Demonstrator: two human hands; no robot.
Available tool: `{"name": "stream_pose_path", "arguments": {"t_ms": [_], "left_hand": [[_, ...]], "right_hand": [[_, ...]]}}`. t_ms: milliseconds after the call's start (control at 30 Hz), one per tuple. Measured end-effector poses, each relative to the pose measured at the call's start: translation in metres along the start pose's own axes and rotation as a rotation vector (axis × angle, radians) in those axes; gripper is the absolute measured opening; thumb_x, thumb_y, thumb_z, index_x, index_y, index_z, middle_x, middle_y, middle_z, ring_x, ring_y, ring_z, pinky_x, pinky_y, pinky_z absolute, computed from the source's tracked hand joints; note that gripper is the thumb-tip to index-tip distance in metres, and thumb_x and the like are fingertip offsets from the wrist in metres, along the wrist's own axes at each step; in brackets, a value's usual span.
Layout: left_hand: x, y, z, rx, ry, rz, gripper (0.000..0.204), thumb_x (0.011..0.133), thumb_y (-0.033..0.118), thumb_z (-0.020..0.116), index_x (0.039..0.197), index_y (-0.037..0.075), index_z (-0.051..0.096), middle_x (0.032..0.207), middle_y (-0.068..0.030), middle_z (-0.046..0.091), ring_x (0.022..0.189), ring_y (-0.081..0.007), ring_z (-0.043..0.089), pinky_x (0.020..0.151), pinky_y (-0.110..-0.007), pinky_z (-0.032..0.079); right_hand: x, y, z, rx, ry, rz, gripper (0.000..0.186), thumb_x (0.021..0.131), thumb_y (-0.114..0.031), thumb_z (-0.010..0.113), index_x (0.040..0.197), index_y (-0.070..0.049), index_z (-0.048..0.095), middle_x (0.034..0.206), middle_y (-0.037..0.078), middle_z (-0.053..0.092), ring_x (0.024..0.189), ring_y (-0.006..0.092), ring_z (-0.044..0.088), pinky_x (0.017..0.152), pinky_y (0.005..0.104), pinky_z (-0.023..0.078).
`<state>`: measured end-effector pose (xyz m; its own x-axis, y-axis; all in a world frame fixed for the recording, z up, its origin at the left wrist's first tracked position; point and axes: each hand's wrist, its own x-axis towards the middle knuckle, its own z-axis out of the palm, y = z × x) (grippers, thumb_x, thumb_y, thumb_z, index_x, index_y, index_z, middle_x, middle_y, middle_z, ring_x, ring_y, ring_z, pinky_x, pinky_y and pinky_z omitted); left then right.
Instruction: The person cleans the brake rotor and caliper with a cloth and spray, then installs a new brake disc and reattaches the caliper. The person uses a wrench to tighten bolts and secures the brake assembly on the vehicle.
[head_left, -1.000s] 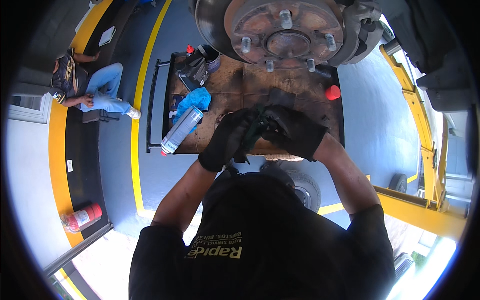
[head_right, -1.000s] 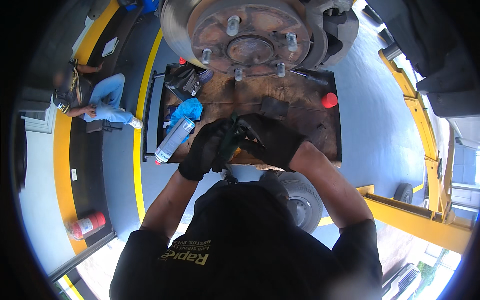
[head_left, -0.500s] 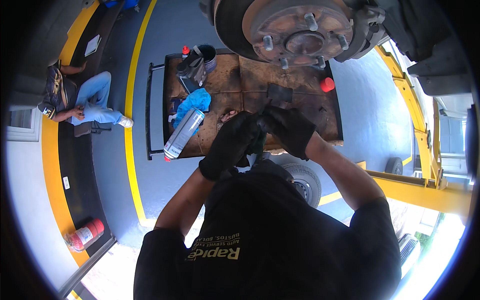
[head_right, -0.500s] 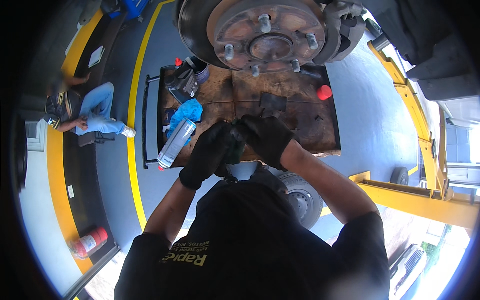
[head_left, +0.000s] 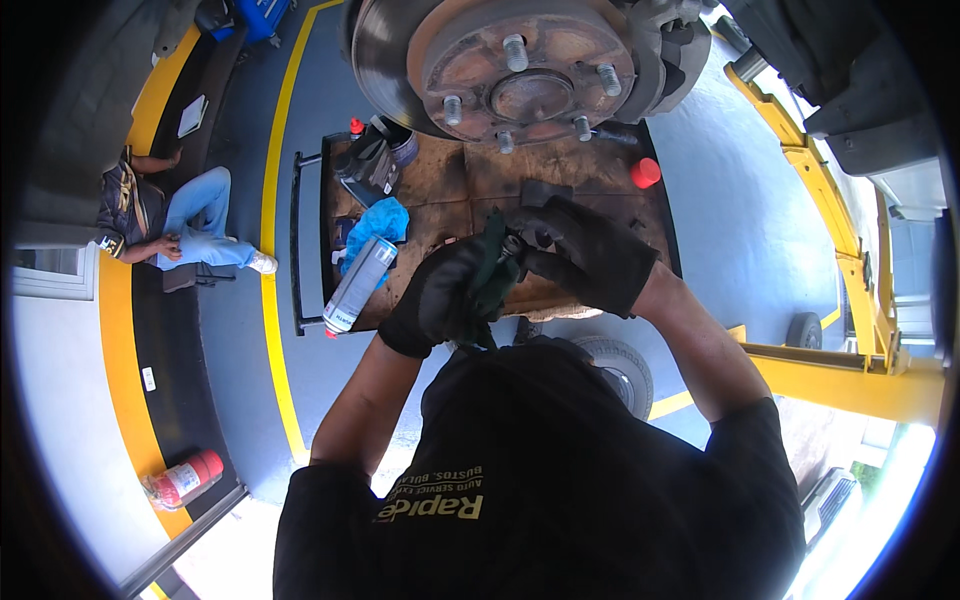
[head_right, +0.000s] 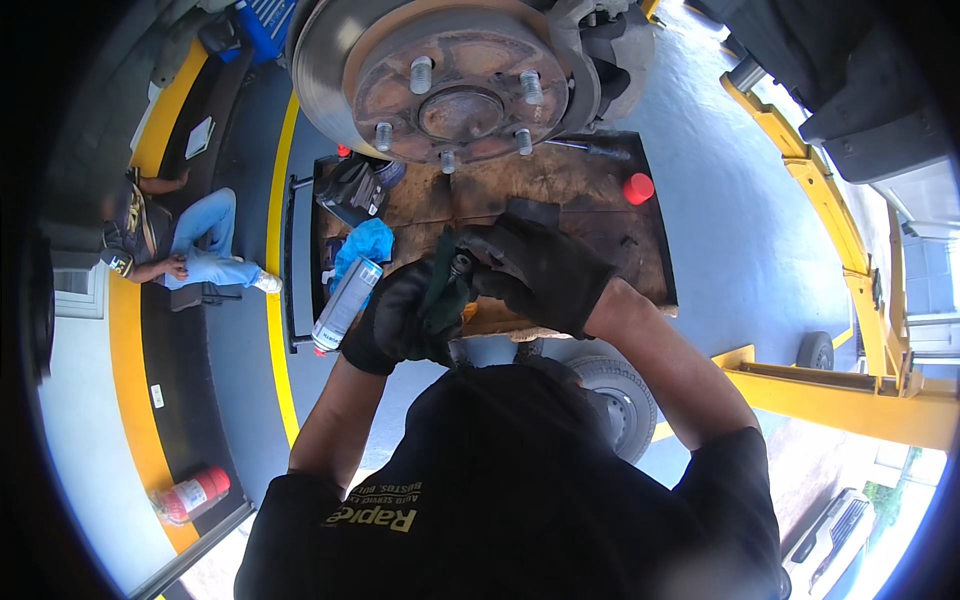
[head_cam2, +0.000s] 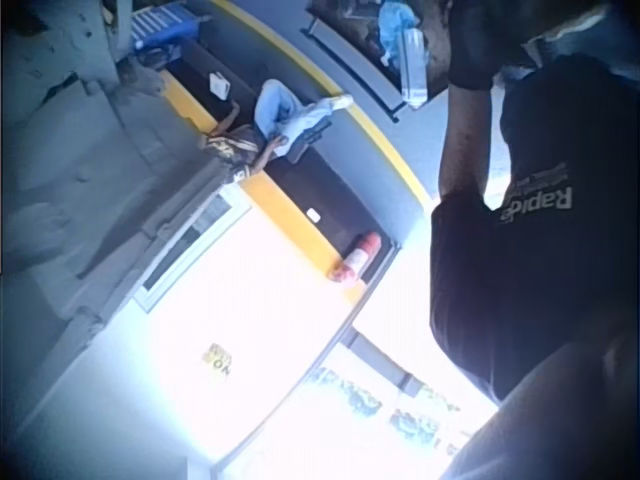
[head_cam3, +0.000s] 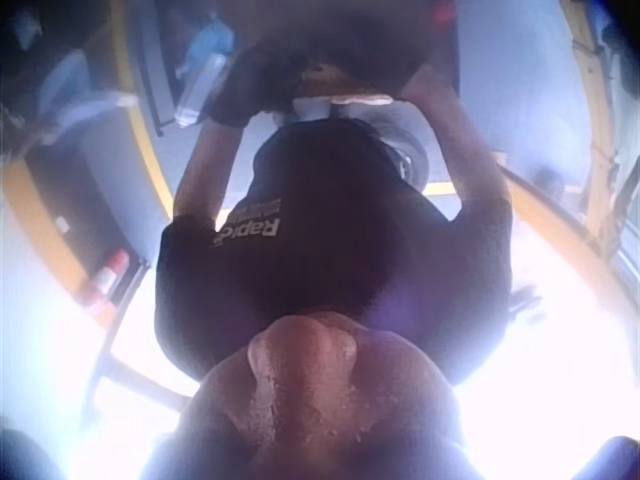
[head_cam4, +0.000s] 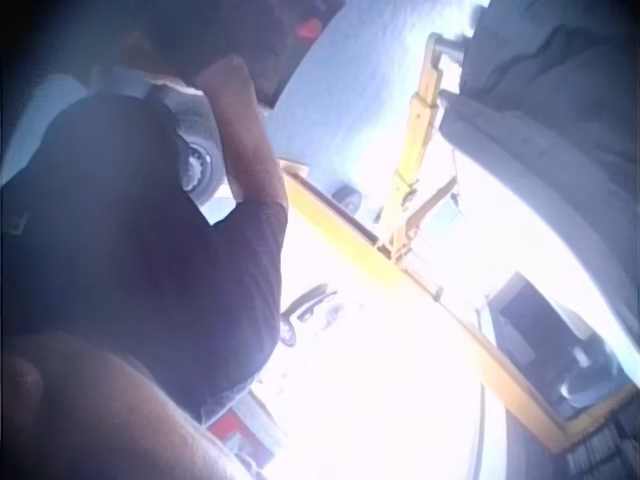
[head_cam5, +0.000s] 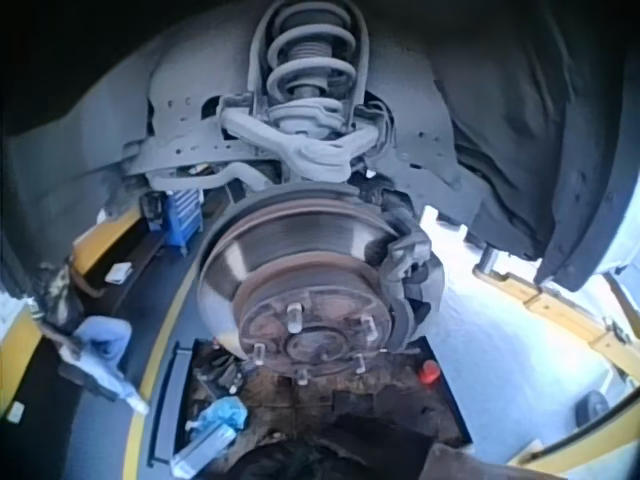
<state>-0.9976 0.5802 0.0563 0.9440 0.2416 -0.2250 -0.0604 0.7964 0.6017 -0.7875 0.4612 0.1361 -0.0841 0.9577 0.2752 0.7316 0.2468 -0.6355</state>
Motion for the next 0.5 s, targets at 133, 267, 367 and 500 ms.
{"name": "stream_pose_path", "arguments": {"t_ms": [133, 267, 367, 500], "left_hand": [[0.005, -0.003, 0.029, -0.102, 0.032, -0.098, 0.030, 0.101, 0.025, 0.058, 0.121, 0.004, 0.062, 0.095, -0.0040, 0.063, 0.072, -0.0095, 0.057, 0.064, -0.026, 0.049], [0.013, -0.006, 0.063, 0.214, 0.146, 0.086, 0.028, 0.099, 0.017, 0.062, 0.123, 0.004, 0.059, 0.102, -0.0048, 0.065, 0.086, -0.0091, 0.061, 0.074, -0.025, 0.052], [0.026, -0.013, 0.059, 0.396, 0.101, 0.183, 0.033, 0.098, 0.014, 0.063, 0.127, 0.003, 0.055, 0.107, -0.0038, 0.063, 0.089, -0.0077, 0.060, 0.079, -0.024, 0.050], [0.034, -0.024, 0.062, 0.511, 0.131, 0.232, 0.030, 0.098, 0.012, 0.062, 0.126, 0.001, 0.056, 0.108, -0.0038, 0.064, 0.095, -0.0081, 0.060, 0.085, -0.025, 0.049]], "right_hand": [[-0.008, 0.016, -0.015, -0.194, -0.127, -0.203, 0.033, 0.085, -0.012, 0.071, 0.116, -0.006, 0.060, 0.102, 0.015, 0.065, 0.095, 0.0349, 0.067, 0.085, 0.0444, 0.055], [-0.022, 0.019, -0.030, -0.208, -0.156, -0.153, 0.029, 0.086, -0.014, 0.070, 0.113, -0.006, 0.062, 0.099, 0.015, 0.066, 0.094, 0.0350, 0.067, 0.085, 0.0442, 0.055], [-0.035, 0.026, -0.029, -0.071, -0.062, -0.038, 0.021, 0.090, -0.014, 0.066, 0.109, -0.004, 0.064, 0.103, 0.015, 0.067, 0.095, 0.0355, 0.067, 0.085, 0.0449, 0.055], [-0.051, 0.039, -0.017, -0.095, 0.105, -0.123, 0.019, 0.094, -0.009, 0.064, 0.110, 0.001, 0.068, 0.113, 0.019, 0.067, 0.089, 0.0359, 0.067, 0.083, 0.0413, 0.055]]}}
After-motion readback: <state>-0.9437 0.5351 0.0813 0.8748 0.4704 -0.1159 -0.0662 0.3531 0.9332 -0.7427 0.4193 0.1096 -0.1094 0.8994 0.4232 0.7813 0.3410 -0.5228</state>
